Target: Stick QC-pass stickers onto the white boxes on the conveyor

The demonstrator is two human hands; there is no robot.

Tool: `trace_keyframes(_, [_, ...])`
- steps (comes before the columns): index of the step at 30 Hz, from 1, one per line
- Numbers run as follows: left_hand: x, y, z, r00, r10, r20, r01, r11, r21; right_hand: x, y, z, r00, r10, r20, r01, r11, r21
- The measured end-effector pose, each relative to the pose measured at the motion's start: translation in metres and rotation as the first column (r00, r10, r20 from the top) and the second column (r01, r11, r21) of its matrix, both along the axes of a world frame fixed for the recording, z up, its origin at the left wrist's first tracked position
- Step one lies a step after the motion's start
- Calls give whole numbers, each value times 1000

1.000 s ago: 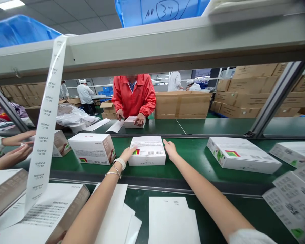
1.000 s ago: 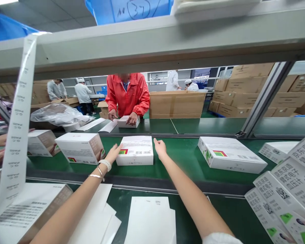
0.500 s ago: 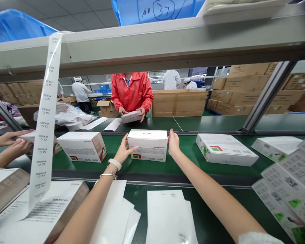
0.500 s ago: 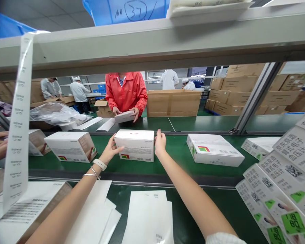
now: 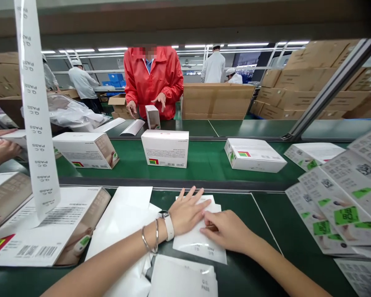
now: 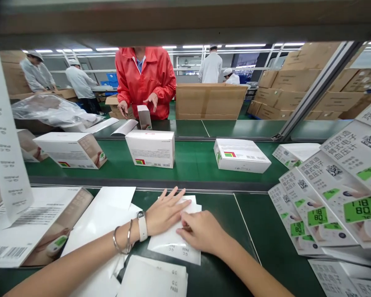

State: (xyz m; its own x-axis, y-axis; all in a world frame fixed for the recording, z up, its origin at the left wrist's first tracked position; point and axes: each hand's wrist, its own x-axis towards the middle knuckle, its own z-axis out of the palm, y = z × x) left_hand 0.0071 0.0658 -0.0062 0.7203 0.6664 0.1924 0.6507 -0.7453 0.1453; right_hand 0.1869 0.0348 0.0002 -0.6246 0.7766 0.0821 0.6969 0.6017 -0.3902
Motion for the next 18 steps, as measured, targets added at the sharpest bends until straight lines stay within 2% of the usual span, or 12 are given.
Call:
trace_keyframes(2, [4, -10, -15, 999, 15, -37, -14, 1000, 6, -3, -10, -6, 994, 28, 105, -33, 999, 40])
trace_keyframes(4, [4, -13, -21, 998, 50, -42, -49, 998, 37, -6, -14, -9, 985, 48, 165, -60, 996, 65])
trace_keyframes(7, [3, -12, -22, 996, 80, -40, -77, 994, 75, -6, -15, -12, 982, 48, 181, -66, 994, 93])
trace_keyframes(10, [6, -12, -19, 994, 100, -43, -96, 991, 89, -7, -18, -15, 994, 34, 100, -41, 997, 73])
trace_keyframes(12, [8, -12, -19, 991, 127, -42, -123, 988, 93, -8, -22, -14, 999, 34, -23, -34, 999, -7])
trace_keyframes(14, [10, -12, -21, 986, 163, -35, -158, 982, 100, -6, -24, -8, 980, 29, -197, -65, 982, -175])
trace_keyframes(16, [11, -13, -23, 982, 187, -30, -183, 977, 107, 2, -21, 3, 935, -13, -354, -119, 931, -346])
trace_keyframes(18, [11, -11, -23, 981, 191, -31, -187, 976, 116, 20, -9, 19, 895, -89, -437, -111, 904, -412])
